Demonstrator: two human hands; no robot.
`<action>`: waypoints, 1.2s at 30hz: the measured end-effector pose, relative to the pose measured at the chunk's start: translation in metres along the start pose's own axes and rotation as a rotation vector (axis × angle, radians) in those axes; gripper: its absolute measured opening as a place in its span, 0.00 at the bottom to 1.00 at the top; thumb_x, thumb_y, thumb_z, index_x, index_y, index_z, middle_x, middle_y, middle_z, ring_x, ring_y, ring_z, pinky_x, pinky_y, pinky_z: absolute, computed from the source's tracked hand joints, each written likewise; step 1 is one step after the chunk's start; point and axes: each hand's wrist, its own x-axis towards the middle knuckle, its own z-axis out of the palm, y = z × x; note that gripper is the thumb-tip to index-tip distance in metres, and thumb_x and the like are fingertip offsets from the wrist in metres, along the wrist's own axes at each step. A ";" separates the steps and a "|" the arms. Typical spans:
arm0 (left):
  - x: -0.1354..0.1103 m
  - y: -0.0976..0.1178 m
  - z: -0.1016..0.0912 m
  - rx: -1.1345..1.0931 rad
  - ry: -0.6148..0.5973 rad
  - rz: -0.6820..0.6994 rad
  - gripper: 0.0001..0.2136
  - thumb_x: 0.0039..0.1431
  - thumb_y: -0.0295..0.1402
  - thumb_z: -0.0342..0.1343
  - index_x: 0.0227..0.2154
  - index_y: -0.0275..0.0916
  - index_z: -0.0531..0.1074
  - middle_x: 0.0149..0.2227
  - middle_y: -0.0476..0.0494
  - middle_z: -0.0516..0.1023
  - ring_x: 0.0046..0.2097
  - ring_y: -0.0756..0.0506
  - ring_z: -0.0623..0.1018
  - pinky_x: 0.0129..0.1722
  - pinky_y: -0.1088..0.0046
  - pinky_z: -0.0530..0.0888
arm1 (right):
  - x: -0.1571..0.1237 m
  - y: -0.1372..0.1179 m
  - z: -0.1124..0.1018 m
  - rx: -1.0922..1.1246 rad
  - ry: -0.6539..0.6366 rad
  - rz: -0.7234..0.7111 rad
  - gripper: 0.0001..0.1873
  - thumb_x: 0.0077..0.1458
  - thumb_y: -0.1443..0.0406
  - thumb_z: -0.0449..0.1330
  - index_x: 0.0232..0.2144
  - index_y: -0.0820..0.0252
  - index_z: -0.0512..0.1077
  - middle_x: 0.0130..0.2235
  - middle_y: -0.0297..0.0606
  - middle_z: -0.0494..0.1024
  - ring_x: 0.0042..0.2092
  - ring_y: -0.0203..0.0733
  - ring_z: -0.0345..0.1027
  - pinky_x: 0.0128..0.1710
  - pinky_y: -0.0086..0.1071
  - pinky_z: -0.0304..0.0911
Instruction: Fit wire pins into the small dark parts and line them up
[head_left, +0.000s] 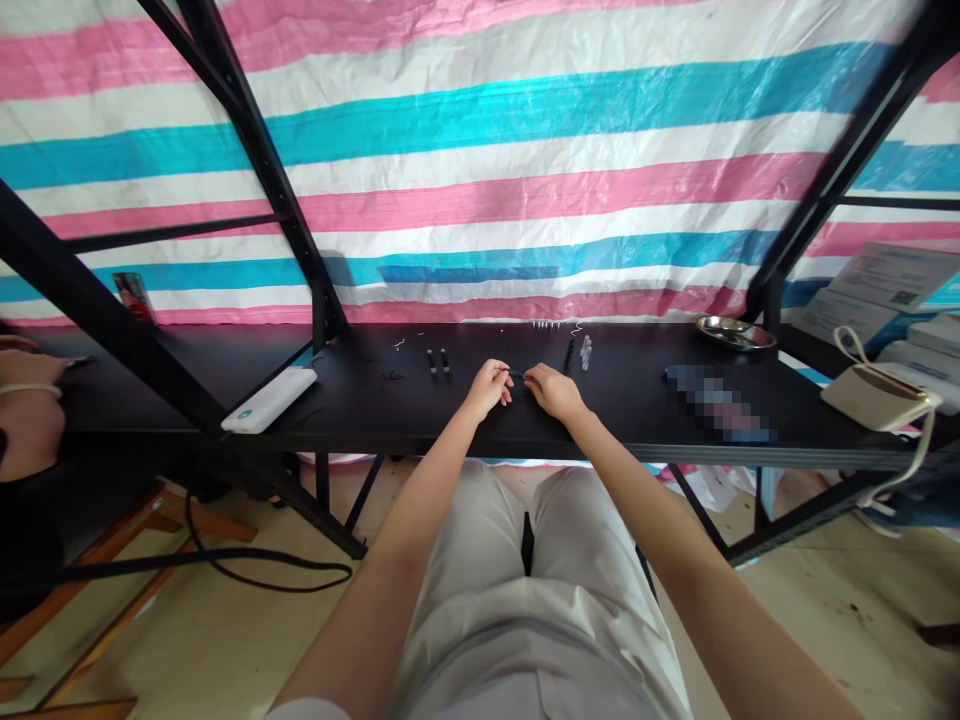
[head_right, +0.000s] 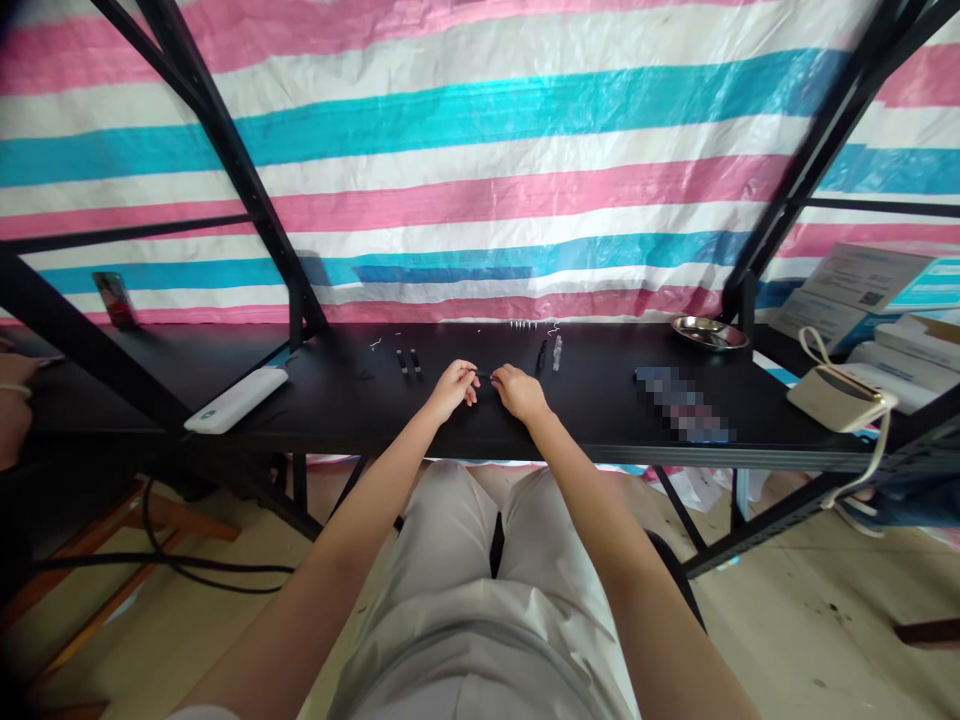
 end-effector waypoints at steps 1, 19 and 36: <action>0.001 -0.001 -0.001 -0.001 0.025 0.003 0.02 0.61 0.26 0.44 0.36 0.38 0.58 0.23 0.57 0.65 0.15 0.57 0.68 0.15 0.83 0.63 | 0.000 -0.002 0.000 -0.066 0.004 0.003 0.10 0.58 0.65 0.50 0.36 0.58 0.71 0.39 0.43 0.72 0.40 0.42 0.65 0.36 0.32 0.60; -0.007 0.010 -0.001 0.007 -0.073 -0.009 0.07 0.55 0.28 0.54 0.37 0.33 0.65 0.30 0.46 0.75 0.17 0.57 0.69 0.15 0.83 0.61 | -0.002 -0.002 -0.004 0.035 0.072 0.077 0.12 0.57 0.63 0.49 0.40 0.58 0.71 0.40 0.41 0.75 0.40 0.41 0.69 0.36 0.30 0.61; -0.004 0.004 -0.004 0.029 -0.065 -0.007 0.03 0.54 0.28 0.54 0.32 0.33 0.66 0.27 0.48 0.74 0.17 0.56 0.69 0.15 0.82 0.62 | 0.010 0.046 -0.018 0.021 0.128 0.679 0.11 0.53 0.63 0.53 0.35 0.62 0.72 0.36 0.47 0.76 0.41 0.47 0.70 0.42 0.37 0.61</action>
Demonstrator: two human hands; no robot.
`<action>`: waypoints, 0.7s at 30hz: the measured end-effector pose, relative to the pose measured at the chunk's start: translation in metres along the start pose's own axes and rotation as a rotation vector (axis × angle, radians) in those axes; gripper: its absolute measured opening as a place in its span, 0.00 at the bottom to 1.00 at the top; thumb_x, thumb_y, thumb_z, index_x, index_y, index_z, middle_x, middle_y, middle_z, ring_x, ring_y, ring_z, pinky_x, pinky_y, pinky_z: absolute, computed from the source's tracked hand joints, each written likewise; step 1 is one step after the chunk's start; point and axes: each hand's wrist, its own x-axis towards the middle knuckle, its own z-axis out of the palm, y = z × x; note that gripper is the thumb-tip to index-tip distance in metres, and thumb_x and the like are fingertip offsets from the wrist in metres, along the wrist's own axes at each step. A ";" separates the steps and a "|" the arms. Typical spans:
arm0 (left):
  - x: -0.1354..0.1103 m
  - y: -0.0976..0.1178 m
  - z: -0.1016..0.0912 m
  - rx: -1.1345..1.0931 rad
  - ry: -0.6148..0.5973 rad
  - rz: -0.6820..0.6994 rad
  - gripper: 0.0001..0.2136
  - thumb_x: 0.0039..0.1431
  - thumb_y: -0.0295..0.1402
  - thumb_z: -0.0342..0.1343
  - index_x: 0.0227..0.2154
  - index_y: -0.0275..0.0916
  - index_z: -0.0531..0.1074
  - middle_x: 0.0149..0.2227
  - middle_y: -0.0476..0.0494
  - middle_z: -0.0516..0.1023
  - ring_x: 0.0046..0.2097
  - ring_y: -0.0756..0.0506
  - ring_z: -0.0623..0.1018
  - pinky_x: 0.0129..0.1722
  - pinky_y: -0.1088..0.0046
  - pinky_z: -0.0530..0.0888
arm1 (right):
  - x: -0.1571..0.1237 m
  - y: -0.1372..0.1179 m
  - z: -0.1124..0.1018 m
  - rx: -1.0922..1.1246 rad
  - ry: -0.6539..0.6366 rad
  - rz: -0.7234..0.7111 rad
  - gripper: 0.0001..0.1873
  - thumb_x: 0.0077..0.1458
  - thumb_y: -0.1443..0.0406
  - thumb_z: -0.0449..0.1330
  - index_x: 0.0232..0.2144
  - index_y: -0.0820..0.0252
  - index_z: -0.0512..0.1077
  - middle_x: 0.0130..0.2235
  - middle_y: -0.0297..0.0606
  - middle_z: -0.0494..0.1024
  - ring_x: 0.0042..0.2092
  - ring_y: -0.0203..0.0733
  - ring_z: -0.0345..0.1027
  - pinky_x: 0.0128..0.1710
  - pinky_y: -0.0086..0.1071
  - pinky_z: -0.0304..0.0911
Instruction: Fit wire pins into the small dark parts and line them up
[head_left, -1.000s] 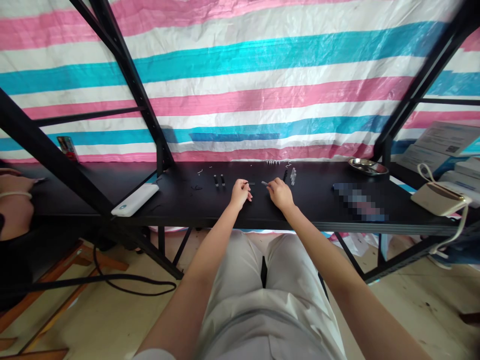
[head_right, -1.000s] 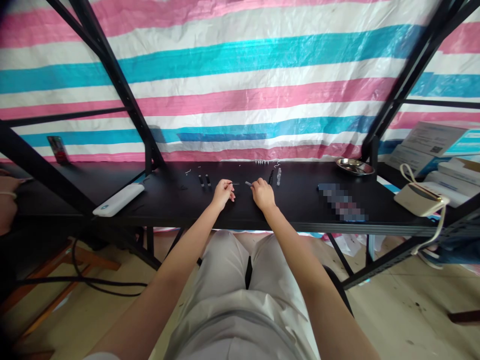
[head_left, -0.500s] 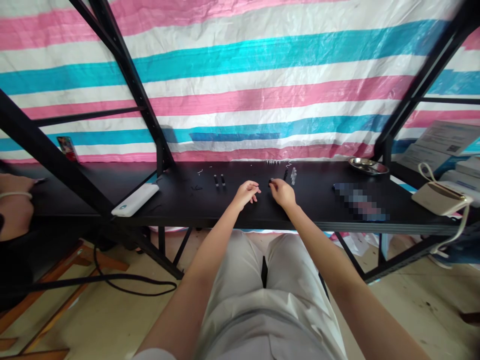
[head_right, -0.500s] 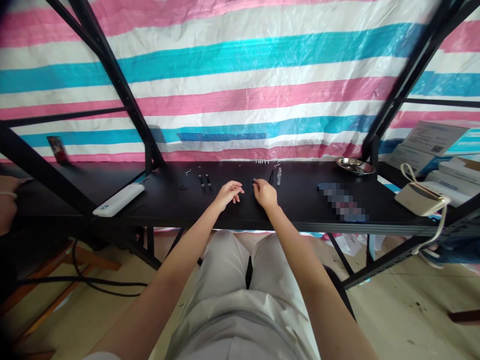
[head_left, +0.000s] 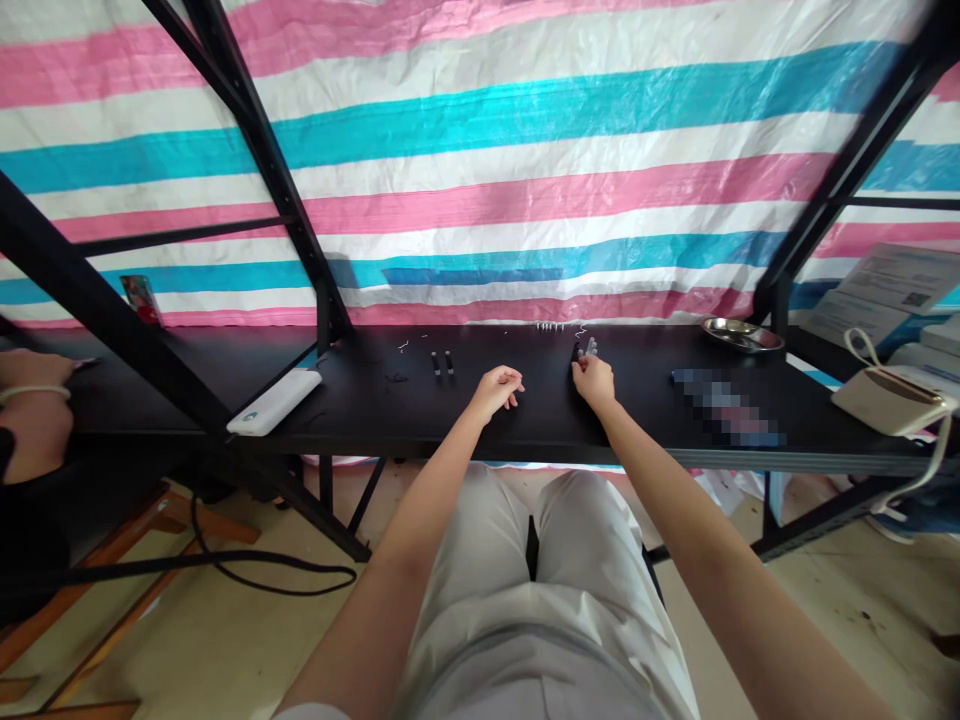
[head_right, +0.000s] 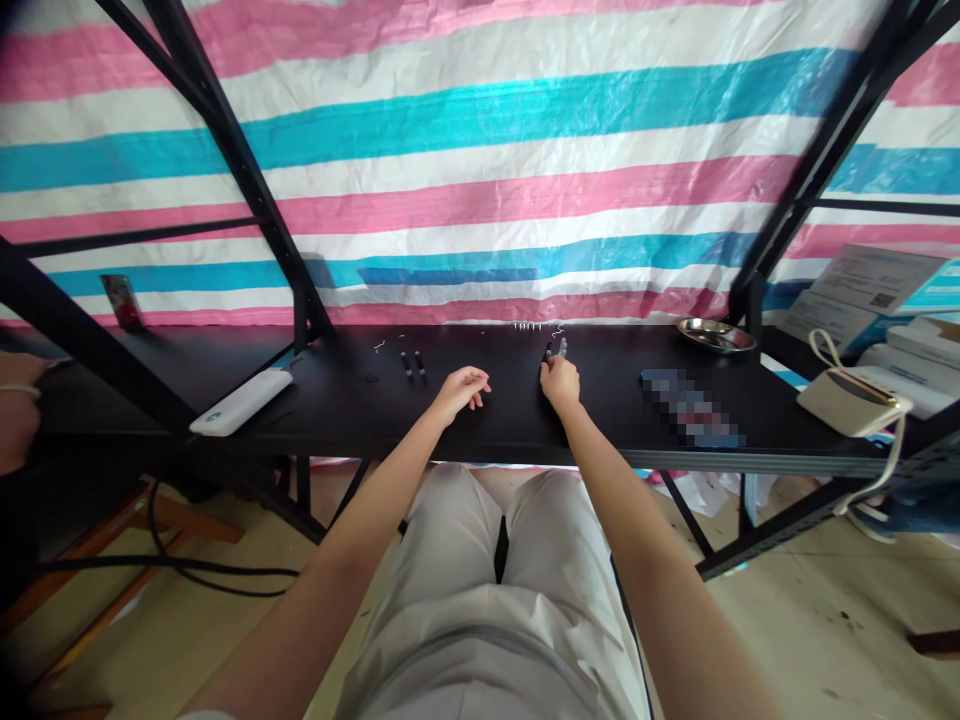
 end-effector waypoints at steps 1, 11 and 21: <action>0.000 0.000 0.000 0.000 0.001 -0.001 0.03 0.54 0.28 0.54 0.31 0.33 0.67 0.26 0.48 0.74 0.17 0.56 0.69 0.15 0.82 0.62 | 0.000 0.000 0.000 -0.007 -0.004 -0.008 0.11 0.53 0.63 0.53 0.35 0.62 0.72 0.36 0.47 0.76 0.41 0.47 0.70 0.42 0.37 0.61; 0.001 -0.003 0.000 -0.005 -0.002 0.004 0.04 0.54 0.29 0.55 0.31 0.34 0.67 0.26 0.48 0.74 0.17 0.56 0.69 0.15 0.82 0.62 | 0.004 0.004 -0.006 -0.073 -0.021 -0.013 0.10 0.53 0.65 0.54 0.36 0.63 0.73 0.36 0.48 0.76 0.39 0.47 0.70 0.41 0.37 0.62; 0.002 -0.003 0.000 0.006 -0.002 -0.008 0.03 0.54 0.28 0.54 0.31 0.34 0.67 0.26 0.48 0.74 0.17 0.56 0.69 0.15 0.82 0.62 | 0.004 0.018 -0.022 -0.112 -0.049 0.144 0.12 0.50 0.61 0.58 0.34 0.62 0.76 0.36 0.50 0.77 0.40 0.51 0.71 0.38 0.37 0.63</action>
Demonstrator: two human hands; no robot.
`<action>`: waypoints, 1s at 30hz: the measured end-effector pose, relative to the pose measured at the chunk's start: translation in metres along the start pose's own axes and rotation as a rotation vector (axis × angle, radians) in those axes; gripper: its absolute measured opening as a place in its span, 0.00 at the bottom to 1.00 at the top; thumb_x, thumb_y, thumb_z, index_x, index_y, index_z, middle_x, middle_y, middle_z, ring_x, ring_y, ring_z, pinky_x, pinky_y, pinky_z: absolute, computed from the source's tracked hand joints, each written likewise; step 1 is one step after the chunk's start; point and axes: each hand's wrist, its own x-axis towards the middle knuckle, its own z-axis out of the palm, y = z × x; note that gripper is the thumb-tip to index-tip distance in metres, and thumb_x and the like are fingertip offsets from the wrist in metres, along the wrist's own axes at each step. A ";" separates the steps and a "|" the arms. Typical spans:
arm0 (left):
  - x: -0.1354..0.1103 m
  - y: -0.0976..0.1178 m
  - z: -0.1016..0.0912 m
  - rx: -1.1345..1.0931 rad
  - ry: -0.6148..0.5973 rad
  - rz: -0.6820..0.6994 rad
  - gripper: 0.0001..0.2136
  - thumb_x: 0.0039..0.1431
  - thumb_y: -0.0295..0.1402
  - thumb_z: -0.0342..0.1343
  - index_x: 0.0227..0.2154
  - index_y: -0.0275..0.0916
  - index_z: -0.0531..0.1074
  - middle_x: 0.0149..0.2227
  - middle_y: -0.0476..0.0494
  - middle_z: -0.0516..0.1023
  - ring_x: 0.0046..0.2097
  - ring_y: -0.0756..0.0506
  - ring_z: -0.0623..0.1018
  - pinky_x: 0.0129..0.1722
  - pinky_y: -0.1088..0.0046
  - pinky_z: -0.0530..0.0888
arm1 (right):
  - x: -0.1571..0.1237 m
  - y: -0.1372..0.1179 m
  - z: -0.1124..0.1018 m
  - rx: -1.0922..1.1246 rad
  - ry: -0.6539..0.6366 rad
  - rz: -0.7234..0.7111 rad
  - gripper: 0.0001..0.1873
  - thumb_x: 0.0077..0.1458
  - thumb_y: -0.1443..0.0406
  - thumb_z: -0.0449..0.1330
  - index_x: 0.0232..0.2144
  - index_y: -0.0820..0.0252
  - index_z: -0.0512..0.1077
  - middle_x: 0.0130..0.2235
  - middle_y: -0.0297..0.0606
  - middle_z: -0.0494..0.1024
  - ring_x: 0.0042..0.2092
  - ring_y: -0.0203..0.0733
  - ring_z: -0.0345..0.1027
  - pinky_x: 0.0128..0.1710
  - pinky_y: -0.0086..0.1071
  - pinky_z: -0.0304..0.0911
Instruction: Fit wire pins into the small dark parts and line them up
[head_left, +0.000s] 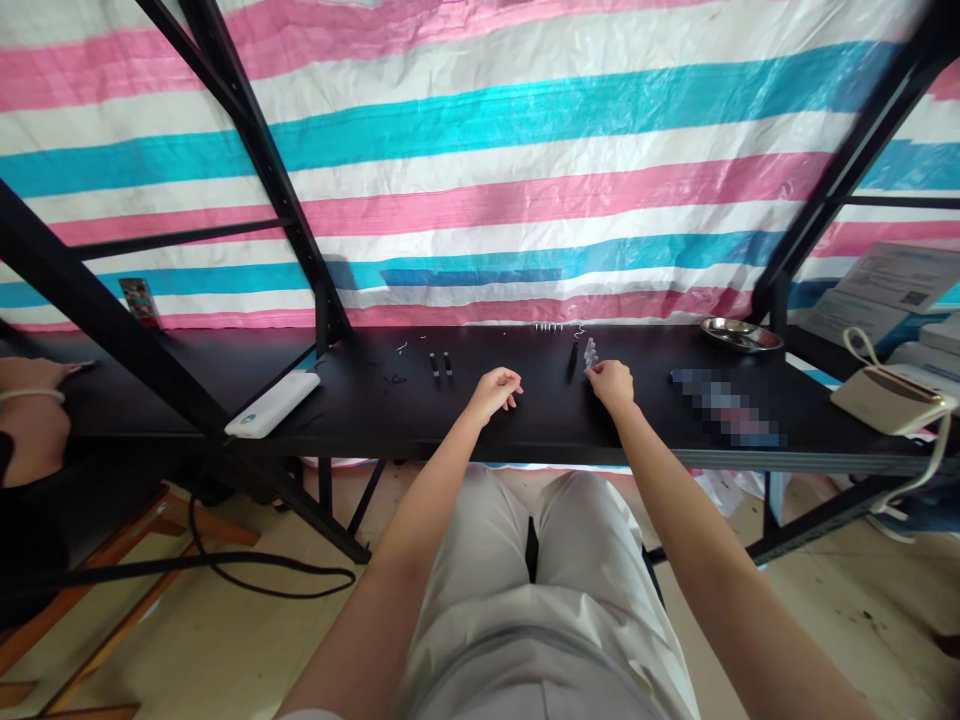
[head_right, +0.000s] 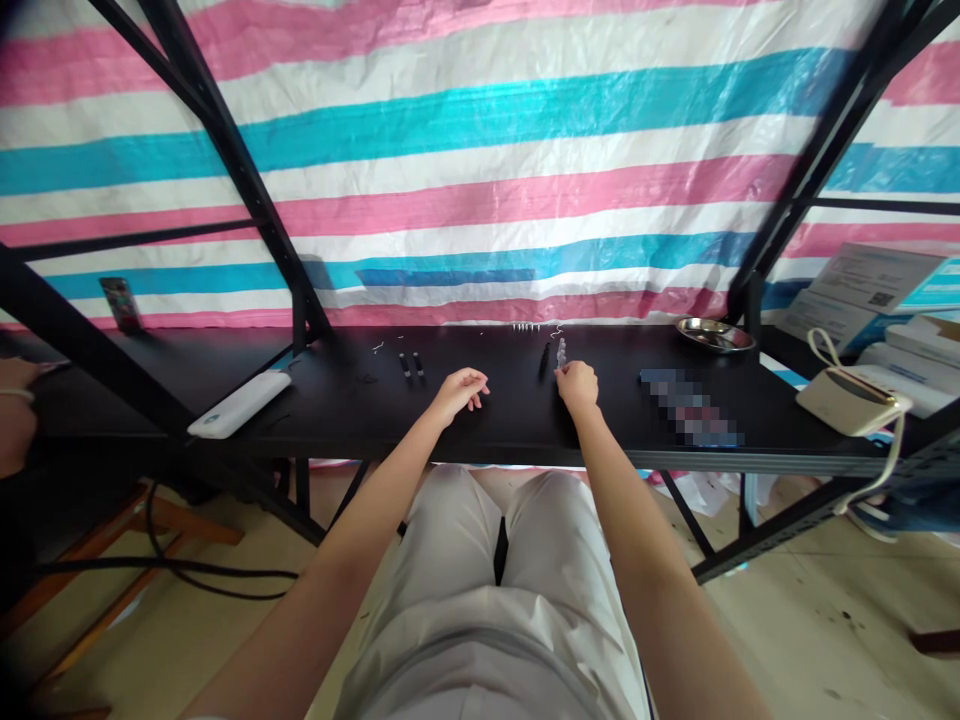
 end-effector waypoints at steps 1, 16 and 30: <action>0.000 0.000 0.000 0.000 0.000 0.001 0.03 0.54 0.28 0.54 0.31 0.34 0.67 0.26 0.48 0.74 0.17 0.56 0.69 0.15 0.82 0.62 | 0.000 0.001 0.001 0.001 -0.001 0.006 0.12 0.50 0.61 0.58 0.34 0.62 0.76 0.36 0.51 0.76 0.40 0.51 0.71 0.38 0.37 0.63; 0.002 -0.002 -0.011 -0.058 0.533 0.118 0.24 0.56 0.26 0.48 0.56 0.38 0.51 0.40 0.42 0.76 0.20 0.57 0.71 0.15 0.84 0.61 | -0.015 0.002 0.005 0.117 0.139 -0.063 0.21 0.50 0.53 0.55 0.41 0.61 0.59 0.33 0.43 0.73 0.36 0.48 0.68 0.36 0.37 0.59; 0.012 -0.006 -0.021 -0.270 0.687 0.032 0.42 0.53 0.22 0.50 0.63 0.45 0.29 0.63 0.34 0.50 0.40 0.47 0.78 0.22 0.83 0.72 | -0.023 0.005 0.004 0.223 0.220 -0.159 0.09 0.51 0.60 0.52 0.34 0.57 0.60 0.29 0.36 0.72 0.29 0.41 0.65 0.31 0.32 0.54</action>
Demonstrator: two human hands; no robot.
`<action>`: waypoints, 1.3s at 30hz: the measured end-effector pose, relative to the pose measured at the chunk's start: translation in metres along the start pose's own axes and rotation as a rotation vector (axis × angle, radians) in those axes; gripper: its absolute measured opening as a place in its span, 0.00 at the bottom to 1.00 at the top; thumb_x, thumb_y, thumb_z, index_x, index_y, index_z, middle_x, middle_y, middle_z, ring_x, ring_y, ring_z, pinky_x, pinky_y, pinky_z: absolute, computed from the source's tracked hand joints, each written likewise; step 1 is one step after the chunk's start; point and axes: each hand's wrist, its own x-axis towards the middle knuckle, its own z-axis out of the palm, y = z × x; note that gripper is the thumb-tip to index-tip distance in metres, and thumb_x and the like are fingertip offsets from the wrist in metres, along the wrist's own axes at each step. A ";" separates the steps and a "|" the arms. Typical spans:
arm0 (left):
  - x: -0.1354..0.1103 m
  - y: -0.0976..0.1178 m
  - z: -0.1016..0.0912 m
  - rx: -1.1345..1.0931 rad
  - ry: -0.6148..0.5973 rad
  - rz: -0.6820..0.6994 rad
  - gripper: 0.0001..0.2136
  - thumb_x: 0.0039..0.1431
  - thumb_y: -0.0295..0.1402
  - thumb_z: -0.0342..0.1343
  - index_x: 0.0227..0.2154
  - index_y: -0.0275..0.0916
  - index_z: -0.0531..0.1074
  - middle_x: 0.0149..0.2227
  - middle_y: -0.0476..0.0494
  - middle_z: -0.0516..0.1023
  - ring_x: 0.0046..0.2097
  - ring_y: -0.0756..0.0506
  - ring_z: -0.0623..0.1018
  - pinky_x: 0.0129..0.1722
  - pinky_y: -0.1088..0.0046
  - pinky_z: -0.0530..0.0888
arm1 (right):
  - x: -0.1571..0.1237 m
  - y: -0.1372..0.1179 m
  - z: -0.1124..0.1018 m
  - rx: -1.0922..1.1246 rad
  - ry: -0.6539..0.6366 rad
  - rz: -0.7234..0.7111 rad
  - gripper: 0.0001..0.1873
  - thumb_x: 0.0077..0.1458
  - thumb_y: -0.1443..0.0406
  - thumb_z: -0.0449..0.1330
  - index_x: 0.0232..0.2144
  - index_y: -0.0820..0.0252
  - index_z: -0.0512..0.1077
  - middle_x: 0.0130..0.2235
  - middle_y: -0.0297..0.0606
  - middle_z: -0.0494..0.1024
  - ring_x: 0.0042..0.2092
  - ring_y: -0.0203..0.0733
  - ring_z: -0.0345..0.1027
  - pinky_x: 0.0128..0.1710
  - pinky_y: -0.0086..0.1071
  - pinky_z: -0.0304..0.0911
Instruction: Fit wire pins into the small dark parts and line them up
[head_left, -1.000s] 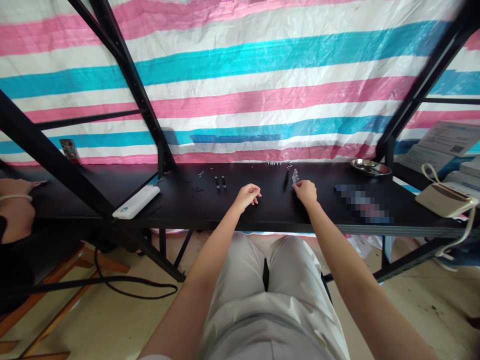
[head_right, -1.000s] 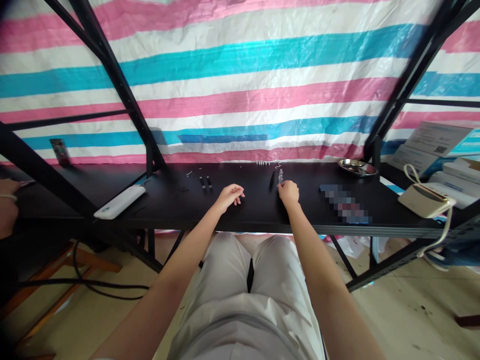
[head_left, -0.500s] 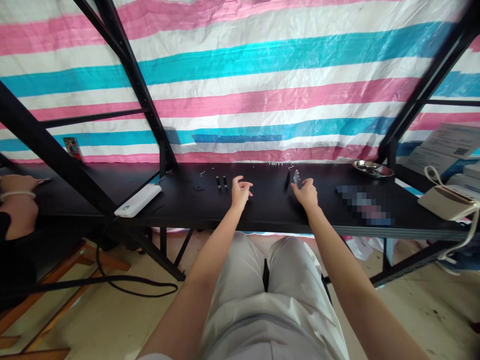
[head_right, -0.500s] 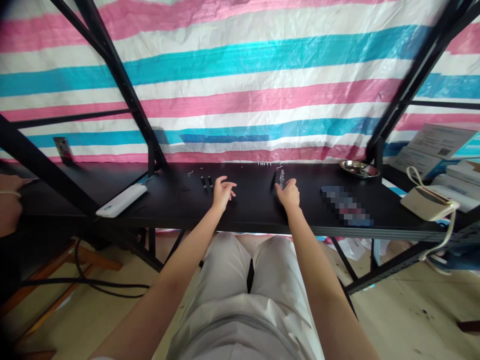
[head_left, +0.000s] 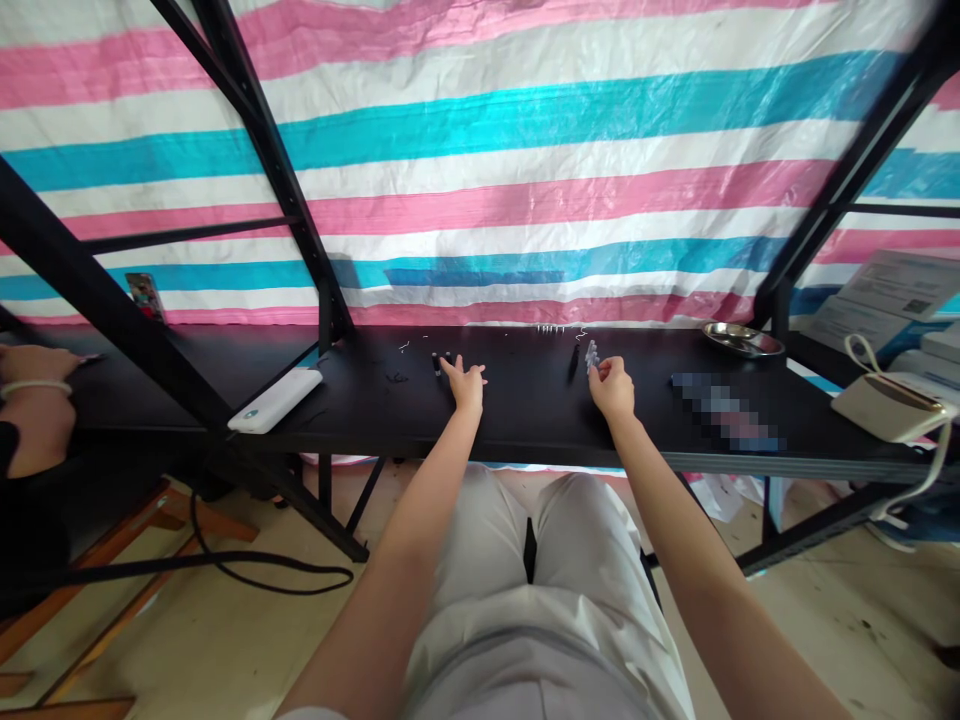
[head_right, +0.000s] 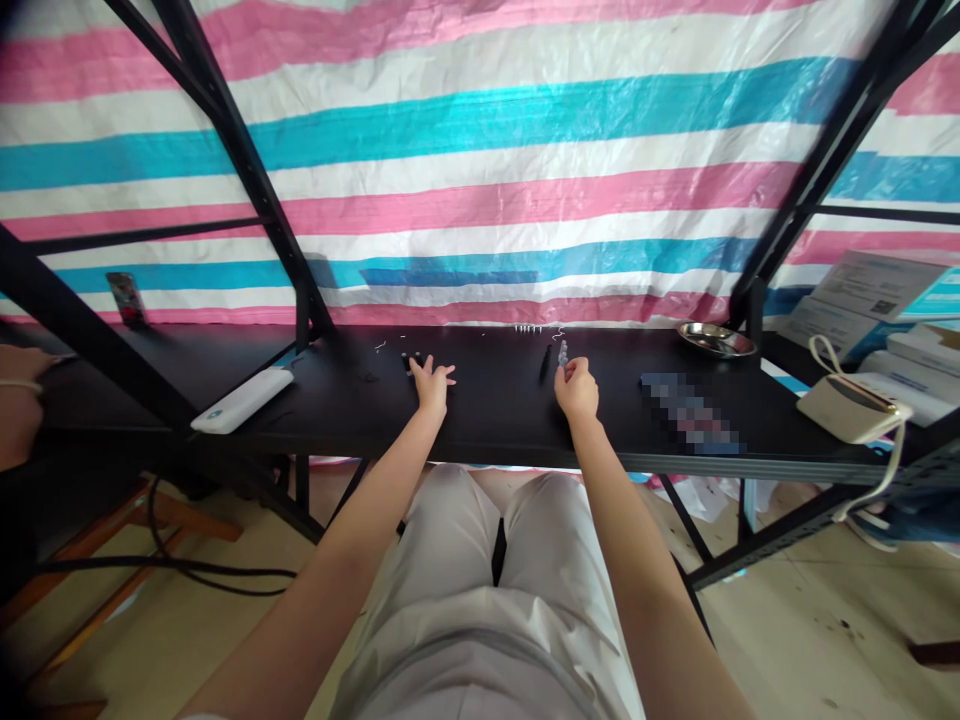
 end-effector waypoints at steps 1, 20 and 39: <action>0.001 0.000 0.000 -0.010 0.000 -0.005 0.42 0.52 0.21 0.51 0.63 0.45 0.31 0.64 0.35 0.50 0.42 0.47 0.78 0.24 0.83 0.73 | 0.000 0.000 0.000 0.001 0.002 -0.002 0.09 0.51 0.60 0.52 0.34 0.57 0.60 0.29 0.36 0.72 0.29 0.41 0.65 0.31 0.32 0.54; 0.006 -0.003 0.001 -0.110 0.117 0.104 0.11 0.52 0.36 0.56 0.31 0.33 0.64 0.25 0.41 0.77 0.21 0.49 0.76 0.15 0.81 0.63 | -0.002 -0.004 0.001 0.177 0.206 -0.173 0.13 0.53 0.55 0.49 0.34 0.58 0.61 0.31 0.38 0.73 0.28 0.39 0.68 0.30 0.32 0.60; -0.017 0.002 0.004 0.120 -0.856 -0.010 0.16 0.47 0.34 0.61 0.40 0.32 0.72 0.38 0.34 0.78 0.27 0.50 0.76 0.21 0.80 0.63 | -0.020 -0.029 0.011 -0.182 -0.303 -0.793 0.21 0.63 0.55 0.40 0.44 0.58 0.67 0.41 0.41 0.73 0.34 0.38 0.69 0.27 0.27 0.54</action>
